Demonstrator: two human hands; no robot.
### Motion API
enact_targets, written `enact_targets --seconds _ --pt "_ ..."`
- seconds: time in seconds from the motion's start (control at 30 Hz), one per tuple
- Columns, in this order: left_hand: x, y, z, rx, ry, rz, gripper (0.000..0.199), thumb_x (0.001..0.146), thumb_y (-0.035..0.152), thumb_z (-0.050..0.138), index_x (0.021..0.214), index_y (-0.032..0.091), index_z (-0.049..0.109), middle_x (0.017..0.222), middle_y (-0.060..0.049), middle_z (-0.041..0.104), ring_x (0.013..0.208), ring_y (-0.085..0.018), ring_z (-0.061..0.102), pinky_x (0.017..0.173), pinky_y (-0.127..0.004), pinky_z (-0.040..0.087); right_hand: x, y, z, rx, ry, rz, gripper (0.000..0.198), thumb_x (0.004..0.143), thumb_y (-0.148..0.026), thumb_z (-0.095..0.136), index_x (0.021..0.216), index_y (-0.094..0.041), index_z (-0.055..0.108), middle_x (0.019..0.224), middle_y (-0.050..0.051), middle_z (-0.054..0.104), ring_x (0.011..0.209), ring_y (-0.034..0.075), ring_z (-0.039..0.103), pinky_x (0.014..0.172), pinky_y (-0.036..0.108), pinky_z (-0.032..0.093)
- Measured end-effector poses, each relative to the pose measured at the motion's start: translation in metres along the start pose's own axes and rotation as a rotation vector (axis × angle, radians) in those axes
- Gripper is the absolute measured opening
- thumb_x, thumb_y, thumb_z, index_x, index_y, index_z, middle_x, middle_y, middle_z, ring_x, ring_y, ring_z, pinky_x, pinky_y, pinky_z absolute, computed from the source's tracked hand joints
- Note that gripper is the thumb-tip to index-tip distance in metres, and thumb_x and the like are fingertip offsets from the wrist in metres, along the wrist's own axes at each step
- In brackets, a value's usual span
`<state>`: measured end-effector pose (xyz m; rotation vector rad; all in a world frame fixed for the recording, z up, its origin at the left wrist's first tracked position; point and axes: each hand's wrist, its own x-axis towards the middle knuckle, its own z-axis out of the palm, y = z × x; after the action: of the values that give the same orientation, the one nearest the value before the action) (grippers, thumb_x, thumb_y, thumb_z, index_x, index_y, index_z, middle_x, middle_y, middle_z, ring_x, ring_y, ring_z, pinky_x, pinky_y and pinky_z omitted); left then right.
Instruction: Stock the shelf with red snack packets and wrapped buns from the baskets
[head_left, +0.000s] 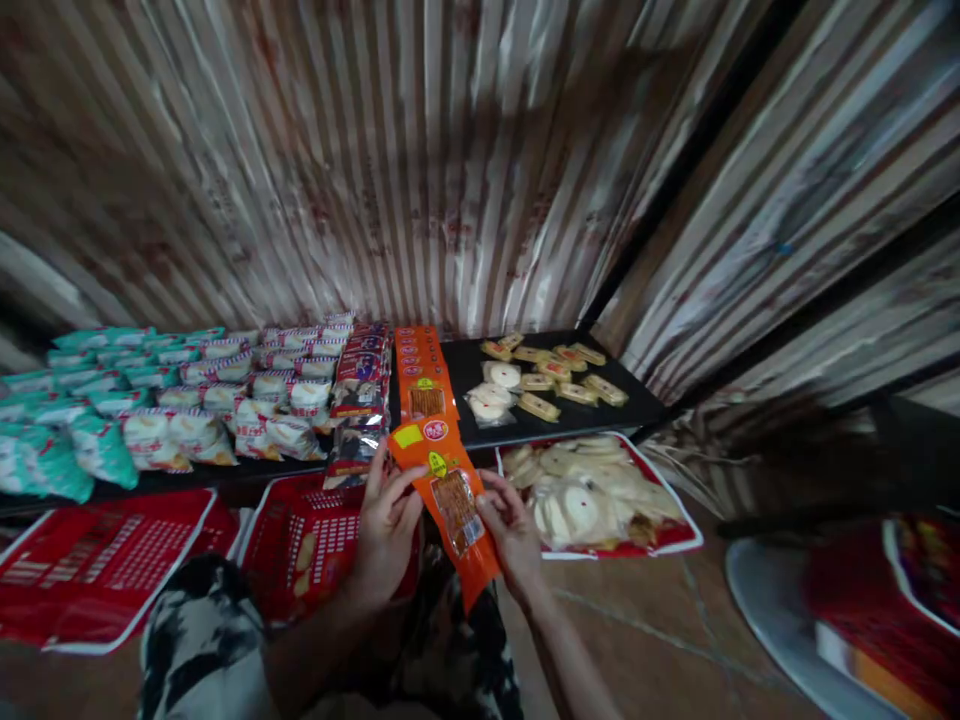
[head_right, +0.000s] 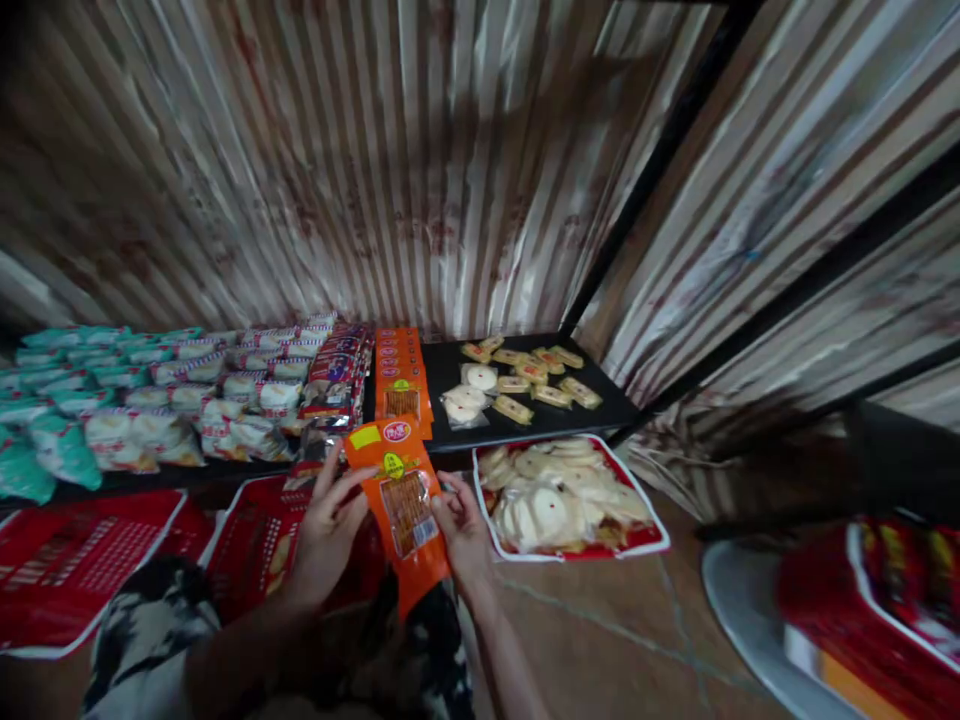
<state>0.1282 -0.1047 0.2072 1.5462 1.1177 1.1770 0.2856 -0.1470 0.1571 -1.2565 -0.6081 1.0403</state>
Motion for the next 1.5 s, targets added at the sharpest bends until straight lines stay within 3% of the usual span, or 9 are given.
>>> enact_targets --seconds 0.1,0.23,0.47,0.63,0.83,1.03,1.2,1.33,1.5 --pt "0.010 0.001 0.015 -0.010 -0.011 0.046 0.021 0.086 0.022 0.050 0.096 0.023 0.069 0.155 -0.001 0.015 0.122 -0.020 0.052 0.093 -0.027 0.052 0.004 -0.002 0.002 -0.165 -0.067 -0.050 0.043 0.070 -0.056 0.068 0.099 -0.024 0.068 0.093 0.005 0.069 0.092 0.022 0.062 0.087 0.036 0.048" --pt "0.023 0.004 0.035 0.162 -0.026 0.154 0.022 0.087 0.018 0.049 0.092 0.023 0.069 0.156 0.003 0.011 0.132 -0.022 0.040 0.107 -0.035 0.040 0.003 -0.006 -0.002 -0.124 -0.208 -0.015 0.053 0.081 -0.066 0.048 0.109 -0.025 0.068 0.128 0.006 0.058 0.126 0.024 0.044 0.108 0.041 0.032" --pt "0.036 0.009 0.071 0.321 -0.127 0.246 0.018 0.086 0.018 0.052 0.085 0.022 0.070 0.153 0.001 0.024 0.132 -0.024 0.041 0.109 -0.038 0.039 -0.004 -0.004 -0.010 0.222 -0.133 0.169 0.057 0.068 -0.050 0.074 0.119 -0.028 0.062 0.126 0.003 0.061 0.124 0.026 0.049 0.106 0.043 0.037" --pt "0.037 0.001 0.070 0.321 -0.188 0.220 0.034 0.089 0.017 0.042 0.118 0.024 0.060 0.153 -0.003 0.022 0.135 -0.020 0.036 0.109 -0.037 0.037 0.002 -0.022 -0.003 0.325 -0.132 0.304 0.049 0.068 -0.043 0.075 0.112 -0.026 0.063 0.107 0.005 0.070 0.104 0.028 0.063 0.091 0.044 0.048" --pt "0.031 -0.022 0.049 0.267 -0.063 -0.076 0.041 0.085 0.028 0.052 0.126 0.020 0.052 0.146 -0.012 0.036 0.132 -0.026 0.039 0.108 -0.045 0.037 0.020 -0.025 -0.016 0.349 -0.075 0.314 0.042 0.063 -0.041 0.078 0.100 -0.024 0.066 0.094 0.005 0.073 0.082 0.026 0.069 0.076 0.041 0.053" --pt "0.020 -0.057 0.059 -0.168 -0.088 -0.586 0.045 0.079 0.021 0.056 0.123 0.012 0.050 0.099 -0.010 0.067 0.085 -0.017 0.067 0.078 -0.028 0.054 0.036 -0.022 -0.026 0.222 -0.159 0.349 0.041 0.060 -0.043 0.079 0.093 -0.021 0.067 0.090 0.007 0.073 0.080 0.026 0.068 0.069 0.039 0.053" --pt "0.031 -0.060 0.067 0.012 0.046 -0.517 0.059 0.078 0.015 0.053 0.135 0.016 0.039 0.095 -0.005 0.067 0.082 -0.015 0.066 0.079 -0.027 0.052 0.068 -0.019 -0.021 0.062 -0.242 0.362 0.042 0.055 -0.045 0.081 0.085 -0.019 0.068 0.080 0.006 0.073 0.074 0.024 0.068 0.066 0.036 0.052" --pt "0.053 -0.054 0.073 0.314 0.027 -0.448 0.041 0.077 0.010 0.050 0.116 0.014 0.060 0.117 -0.010 0.061 0.112 -0.020 0.056 0.099 -0.028 0.042 0.109 -0.005 -0.011 -0.088 -0.194 0.215 0.042 0.059 -0.050 0.076 0.086 -0.020 0.068 0.076 0.003 0.071 0.070 0.021 0.066 0.066 0.035 0.051" --pt "0.094 -0.056 0.082 0.486 0.095 -0.503 0.039 0.074 0.008 0.052 0.111 0.009 0.064 0.120 -0.014 0.058 0.112 -0.022 0.057 0.099 -0.026 0.042 0.160 0.013 0.004 -0.409 -0.149 0.042 0.039 0.069 -0.056 0.062 0.080 -0.019 0.068 0.071 0.003 0.070 0.070 0.021 0.063 0.064 0.032 0.049"
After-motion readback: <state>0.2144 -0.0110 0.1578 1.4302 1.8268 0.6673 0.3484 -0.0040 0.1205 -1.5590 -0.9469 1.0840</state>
